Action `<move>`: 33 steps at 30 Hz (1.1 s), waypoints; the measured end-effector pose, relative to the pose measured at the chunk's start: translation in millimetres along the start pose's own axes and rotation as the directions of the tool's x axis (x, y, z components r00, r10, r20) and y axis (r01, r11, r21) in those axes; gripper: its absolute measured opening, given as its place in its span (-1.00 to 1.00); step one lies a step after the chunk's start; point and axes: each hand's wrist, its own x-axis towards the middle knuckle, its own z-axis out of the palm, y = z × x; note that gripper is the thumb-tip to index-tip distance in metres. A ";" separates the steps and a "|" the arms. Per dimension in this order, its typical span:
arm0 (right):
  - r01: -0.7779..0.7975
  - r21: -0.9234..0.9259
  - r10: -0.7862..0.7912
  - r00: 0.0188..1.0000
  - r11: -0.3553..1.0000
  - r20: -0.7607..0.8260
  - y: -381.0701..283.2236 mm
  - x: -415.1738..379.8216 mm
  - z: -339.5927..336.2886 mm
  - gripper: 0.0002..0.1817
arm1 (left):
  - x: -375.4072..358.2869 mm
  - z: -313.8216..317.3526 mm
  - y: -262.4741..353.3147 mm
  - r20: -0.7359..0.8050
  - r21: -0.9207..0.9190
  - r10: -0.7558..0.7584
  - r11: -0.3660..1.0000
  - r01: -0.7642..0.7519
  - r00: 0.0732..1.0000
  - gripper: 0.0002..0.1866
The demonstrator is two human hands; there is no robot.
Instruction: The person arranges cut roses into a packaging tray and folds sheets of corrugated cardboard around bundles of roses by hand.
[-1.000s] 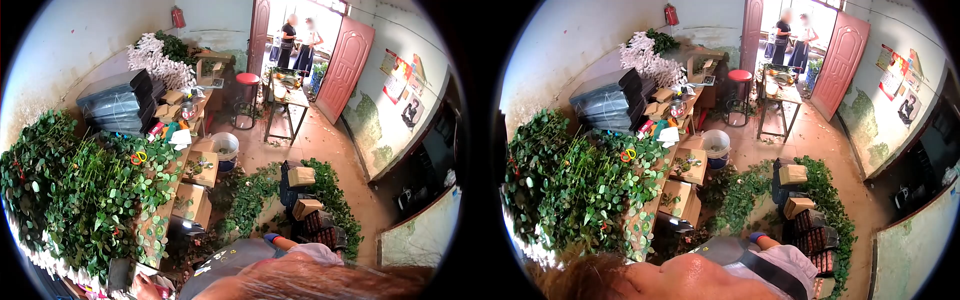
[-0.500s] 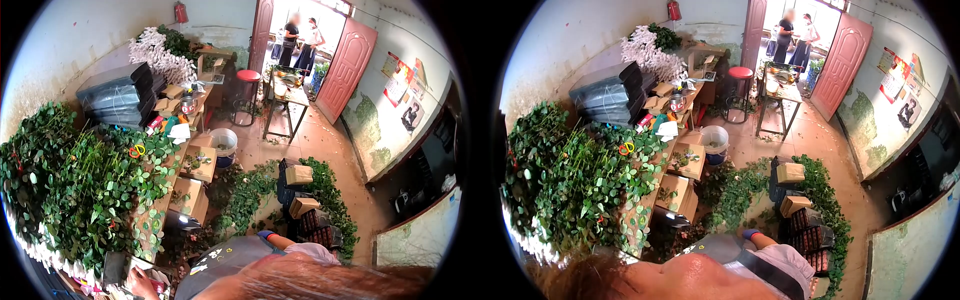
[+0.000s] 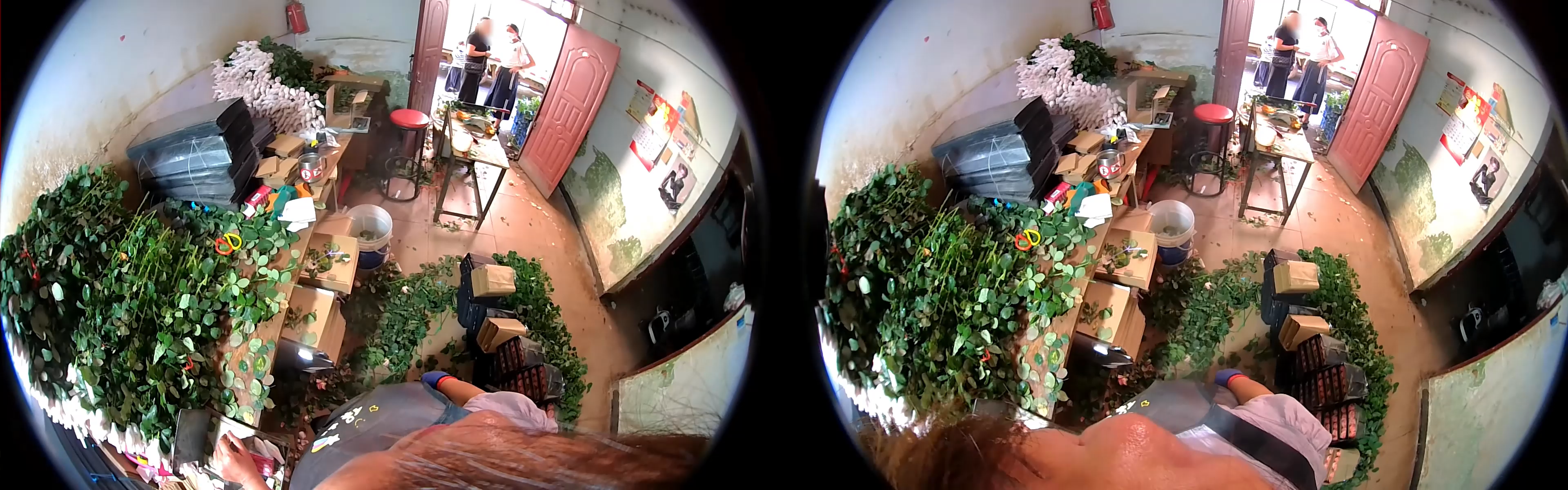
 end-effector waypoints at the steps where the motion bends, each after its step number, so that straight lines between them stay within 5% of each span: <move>1: 0.011 -0.012 -0.011 1.000 1.000 -0.002 0.0 2.7 1.7 -0.54 | 0.3 -0.3 0.3 0.003 -0.004 0.004 1.000 -0.004 1.000 -0.77; 33: -0.030 -0.036 0.031 0.999 0.999 0.044 -30.9 -19.1 -34.1 -0.52 | 0.3 -1.3 0.0 0.015 -0.029 0.000 1.000 0.001 1.000 -0.77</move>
